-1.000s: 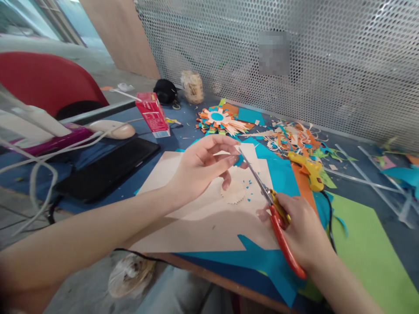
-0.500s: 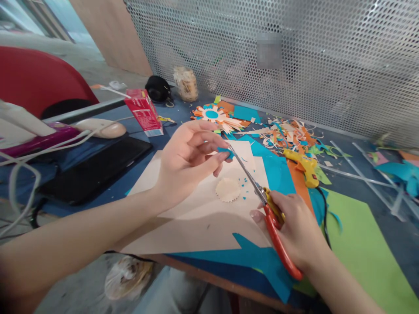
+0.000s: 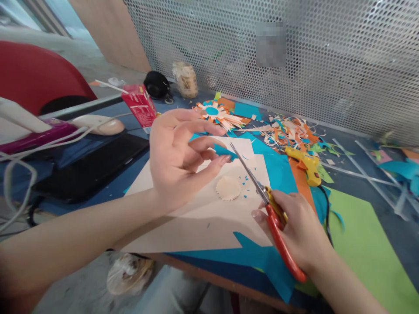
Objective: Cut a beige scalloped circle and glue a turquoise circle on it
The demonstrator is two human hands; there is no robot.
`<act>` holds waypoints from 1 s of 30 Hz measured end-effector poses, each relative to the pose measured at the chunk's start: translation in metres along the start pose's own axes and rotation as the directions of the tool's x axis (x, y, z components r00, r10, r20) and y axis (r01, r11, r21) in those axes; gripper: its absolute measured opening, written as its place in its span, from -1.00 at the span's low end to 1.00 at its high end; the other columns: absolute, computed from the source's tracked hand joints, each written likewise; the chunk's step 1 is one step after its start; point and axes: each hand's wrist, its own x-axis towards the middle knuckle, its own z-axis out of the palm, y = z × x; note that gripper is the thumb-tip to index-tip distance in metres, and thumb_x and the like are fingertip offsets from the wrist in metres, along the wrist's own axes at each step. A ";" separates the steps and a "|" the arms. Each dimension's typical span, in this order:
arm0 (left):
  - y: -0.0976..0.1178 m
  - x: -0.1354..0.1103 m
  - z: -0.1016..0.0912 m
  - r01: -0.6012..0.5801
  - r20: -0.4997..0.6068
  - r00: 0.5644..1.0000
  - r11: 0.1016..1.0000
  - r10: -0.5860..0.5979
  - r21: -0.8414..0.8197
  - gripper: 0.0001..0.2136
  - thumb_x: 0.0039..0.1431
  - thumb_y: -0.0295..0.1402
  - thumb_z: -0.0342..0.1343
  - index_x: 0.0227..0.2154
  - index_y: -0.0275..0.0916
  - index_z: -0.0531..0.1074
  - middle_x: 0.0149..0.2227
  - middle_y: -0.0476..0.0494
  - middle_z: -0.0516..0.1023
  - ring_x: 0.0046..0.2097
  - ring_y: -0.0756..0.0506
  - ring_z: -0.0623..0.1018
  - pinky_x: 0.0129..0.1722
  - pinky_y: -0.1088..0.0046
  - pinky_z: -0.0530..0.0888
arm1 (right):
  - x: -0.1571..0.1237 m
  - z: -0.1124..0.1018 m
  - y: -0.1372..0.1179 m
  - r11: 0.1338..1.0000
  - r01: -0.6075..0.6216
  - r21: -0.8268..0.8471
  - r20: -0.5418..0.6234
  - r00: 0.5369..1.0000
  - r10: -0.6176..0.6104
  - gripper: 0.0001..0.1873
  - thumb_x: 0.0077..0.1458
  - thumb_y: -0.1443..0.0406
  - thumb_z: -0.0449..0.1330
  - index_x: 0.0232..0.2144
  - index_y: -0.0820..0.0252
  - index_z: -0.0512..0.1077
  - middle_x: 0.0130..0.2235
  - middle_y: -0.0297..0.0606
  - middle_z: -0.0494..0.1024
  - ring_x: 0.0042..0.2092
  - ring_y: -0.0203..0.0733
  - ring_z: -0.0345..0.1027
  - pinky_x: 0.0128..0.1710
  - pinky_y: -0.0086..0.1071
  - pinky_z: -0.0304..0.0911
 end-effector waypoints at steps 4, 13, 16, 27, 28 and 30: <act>0.001 0.000 0.000 0.040 -0.031 0.999 0.999 -0.040 -0.006 -0.58 0.02 -0.56 0.22 -0.13 -0.01 0.24 -0.15 -0.02 0.44 -0.21 0.00 0.53 -0.41 0.53 0.44 | 0.000 -0.002 -0.006 0.999 -0.037 0.019 -0.001 0.999 0.037 -0.60 0.07 -0.03 0.05 -0.52 0.11 0.45 -0.57 -0.33 0.45 -0.55 -0.18 0.31 -0.56 -0.36 0.21; 0.000 0.000 0.001 0.048 -0.025 0.998 0.998 -0.049 -0.032 -0.58 0.00 -0.58 0.22 -0.16 0.01 0.28 -0.13 0.00 0.46 -0.13 -0.02 0.53 -0.41 0.51 0.45 | 0.002 -0.004 -0.010 0.997 -0.058 0.044 -0.003 0.998 0.058 -0.62 0.02 -0.02 0.07 -0.55 0.08 0.46 -0.57 -0.34 0.48 -0.55 -0.14 0.34 -0.56 -0.34 0.24; 0.000 0.001 0.001 0.037 -0.029 0.999 0.999 -0.038 -0.023 -0.60 0.00 -0.57 0.23 -0.16 -0.02 0.29 -0.12 -0.02 0.46 -0.11 -0.04 0.53 -0.40 0.51 0.46 | 0.001 -0.004 -0.010 0.997 -0.061 0.057 0.010 0.998 0.061 -0.61 0.02 -0.02 0.06 -0.56 0.09 0.46 -0.59 -0.34 0.45 -0.59 -0.19 0.28 -0.59 -0.36 0.21; -0.001 0.001 0.002 0.049 -0.015 0.999 0.996 -0.050 -0.078 -0.62 -0.01 -0.60 0.20 -0.18 -0.09 0.27 -0.16 0.00 0.43 -0.14 -0.02 0.54 -0.46 0.59 0.45 | 0.000 -0.004 -0.017 0.986 -0.137 0.090 -0.004 0.990 0.138 -0.62 0.02 0.00 0.05 -0.57 0.09 0.45 -0.61 -0.37 0.39 -0.60 -0.22 0.19 -0.59 -0.39 0.14; -0.001 0.001 0.002 0.061 -0.009 0.998 0.994 -0.062 -0.086 -0.62 -0.01 -0.60 0.20 -0.18 -0.09 0.26 -0.16 0.00 0.44 -0.16 -0.02 0.54 -0.48 0.60 0.45 | -0.001 -0.004 -0.018 0.985 -0.144 0.097 -0.002 0.989 0.145 -0.63 0.01 0.00 0.05 -0.57 0.09 0.44 -0.61 -0.37 0.38 -0.61 -0.23 0.17 -0.60 -0.39 0.12; 0.000 0.001 0.003 0.111 -0.001 0.994 0.988 -0.112 -0.103 -0.61 -0.02 -0.60 0.21 -0.18 -0.09 0.25 -0.17 0.00 0.45 -0.21 -0.01 0.56 -0.49 0.59 0.46 | -0.001 -0.004 -0.020 0.983 -0.145 0.109 -0.006 0.989 0.147 -0.64 0.00 0.01 0.05 -0.58 0.09 0.44 -0.62 -0.37 0.38 -0.61 -0.23 0.17 -0.59 -0.39 0.13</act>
